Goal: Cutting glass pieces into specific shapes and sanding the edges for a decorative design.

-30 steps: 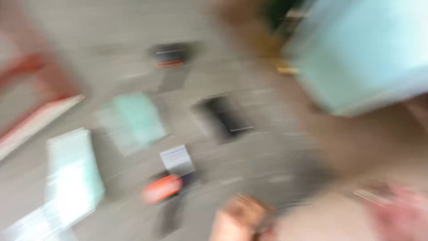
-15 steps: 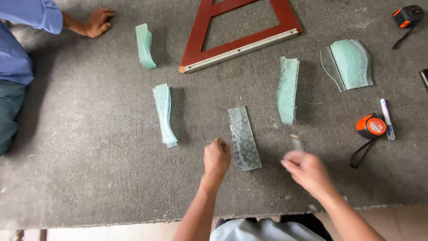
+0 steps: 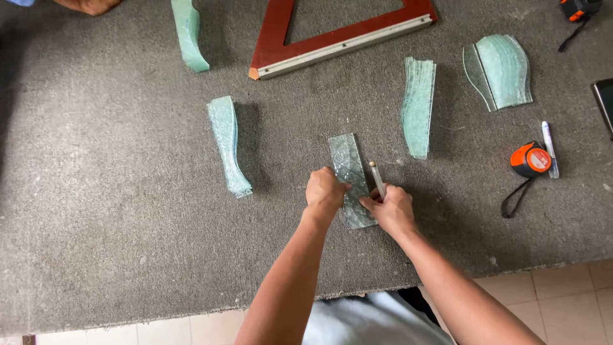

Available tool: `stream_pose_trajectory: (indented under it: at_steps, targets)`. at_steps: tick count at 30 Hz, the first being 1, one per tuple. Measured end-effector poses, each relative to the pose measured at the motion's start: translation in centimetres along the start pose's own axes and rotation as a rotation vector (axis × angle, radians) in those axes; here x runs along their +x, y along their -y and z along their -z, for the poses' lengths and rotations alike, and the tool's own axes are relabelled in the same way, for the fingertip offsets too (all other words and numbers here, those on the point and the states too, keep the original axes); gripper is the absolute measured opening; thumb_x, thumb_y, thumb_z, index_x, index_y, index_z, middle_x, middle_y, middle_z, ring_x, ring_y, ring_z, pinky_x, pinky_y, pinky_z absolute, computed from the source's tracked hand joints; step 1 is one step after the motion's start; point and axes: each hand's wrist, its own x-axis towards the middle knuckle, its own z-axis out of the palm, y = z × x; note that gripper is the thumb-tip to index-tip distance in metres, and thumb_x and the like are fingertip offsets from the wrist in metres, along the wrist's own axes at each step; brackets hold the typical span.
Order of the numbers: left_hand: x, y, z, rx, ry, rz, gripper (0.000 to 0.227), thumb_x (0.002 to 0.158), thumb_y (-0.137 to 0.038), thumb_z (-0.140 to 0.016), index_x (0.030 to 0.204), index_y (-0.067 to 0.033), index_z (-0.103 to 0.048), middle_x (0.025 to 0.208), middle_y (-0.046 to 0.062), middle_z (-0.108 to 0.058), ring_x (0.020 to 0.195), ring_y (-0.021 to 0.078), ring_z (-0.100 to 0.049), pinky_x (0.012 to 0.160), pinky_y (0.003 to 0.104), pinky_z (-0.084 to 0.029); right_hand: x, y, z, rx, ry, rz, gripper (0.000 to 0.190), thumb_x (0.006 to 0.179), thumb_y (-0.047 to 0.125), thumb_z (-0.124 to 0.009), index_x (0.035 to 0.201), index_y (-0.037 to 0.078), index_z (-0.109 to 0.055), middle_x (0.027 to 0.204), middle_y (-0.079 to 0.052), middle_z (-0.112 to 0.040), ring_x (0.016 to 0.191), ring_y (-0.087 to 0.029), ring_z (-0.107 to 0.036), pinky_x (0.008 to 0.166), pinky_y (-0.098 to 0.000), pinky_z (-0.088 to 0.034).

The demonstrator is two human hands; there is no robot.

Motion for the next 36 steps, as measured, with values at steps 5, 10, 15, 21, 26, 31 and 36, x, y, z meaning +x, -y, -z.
stream_pose_trajectory:
  at_steps: [5,10,15,21,26,31,36]
  targets:
    - [-0.2,0.1,0.3,0.006,0.027,-0.066,0.042,0.076,-0.034,-0.09,0.093,0.0007,-0.074,0.088,0.02,-0.075,0.086,0.0322,-0.076,0.077,0.04,-0.061,-0.3,-0.3,-0.3,0.039,-0.002,0.006,0.03,0.076,0.03,-0.087,0.082,0.004,-0.073,0.071,-0.01,-0.075,0.062,-0.022,-0.073,0.064,-0.0374,-0.057]
    - [-0.2,-0.4,1.4,-0.054,0.172,-0.039,0.036,0.085,-0.031,-0.083,0.089,0.0033,-0.073,0.072,0.017,-0.075,0.068,0.0259,-0.078,0.069,0.038,-0.062,-0.5,0.0,-0.3,0.017,-0.025,0.029,0.03,0.077,0.029,-0.087,0.08,0.003,-0.073,0.067,-0.011,-0.073,0.059,-0.022,-0.071,0.062,-0.0373,-0.055]
    - [-0.2,-0.3,1.4,-0.049,0.164,-0.066,0.036,0.084,-0.031,-0.083,0.089,0.0027,-0.071,0.073,0.017,-0.074,0.069,0.0258,-0.077,0.068,0.038,-0.062,-0.6,0.3,0.1,0.009,-0.003,0.007,0.03,0.077,0.03,-0.086,0.081,0.004,-0.073,0.066,-0.01,-0.073,0.059,-0.021,-0.07,0.06,-0.0376,-0.055]
    - [0.2,0.2,0.5,-0.005,0.149,-0.125,0.037,0.084,-0.032,-0.084,0.09,0.0022,-0.071,0.077,0.018,-0.074,0.077,0.027,-0.076,0.071,0.038,-0.062,-0.5,-0.6,-0.4,-0.034,-0.017,0.018,0.031,0.076,0.032,-0.087,0.081,0.005,-0.073,0.066,-0.008,-0.073,0.059,-0.019,-0.069,0.06,-0.0364,-0.054]
    - [0.0,-0.2,1.5,-0.044,0.213,-0.061,0.036,0.085,-0.033,-0.081,0.092,0.001,-0.07,0.077,0.017,-0.076,0.077,0.0256,-0.078,0.072,0.037,-0.063,-0.4,-0.1,-0.1,-0.019,0.013,-0.035,0.03,0.077,0.032,-0.087,0.082,0.006,-0.073,0.067,-0.006,-0.073,0.059,-0.017,-0.068,0.059,-0.0351,-0.054]
    - [0.0,0.6,0.5,-0.057,0.15,-0.15,0.036,0.083,-0.032,-0.084,0.09,0.0019,-0.072,0.08,0.019,-0.074,0.079,0.03,-0.076,0.073,0.039,-0.062,-0.8,-0.3,0.1,-0.019,-0.007,0.005,0.031,0.076,0.031,-0.088,0.082,0.004,-0.074,0.065,-0.007,-0.071,0.057,-0.016,-0.066,0.058,-0.0338,-0.052]
    - [-0.1,0.3,1.2,-0.049,0.167,-0.136,0.037,0.084,-0.032,-0.084,0.09,0.0021,-0.071,0.079,0.019,-0.075,0.078,0.0291,-0.077,0.072,0.038,-0.062,-0.7,-0.1,0.1,0.012,0.0,-0.019,0.03,0.077,0.03,-0.087,0.082,0.005,-0.073,0.064,-0.006,-0.07,0.056,-0.015,-0.063,0.056,-0.0345,-0.05]
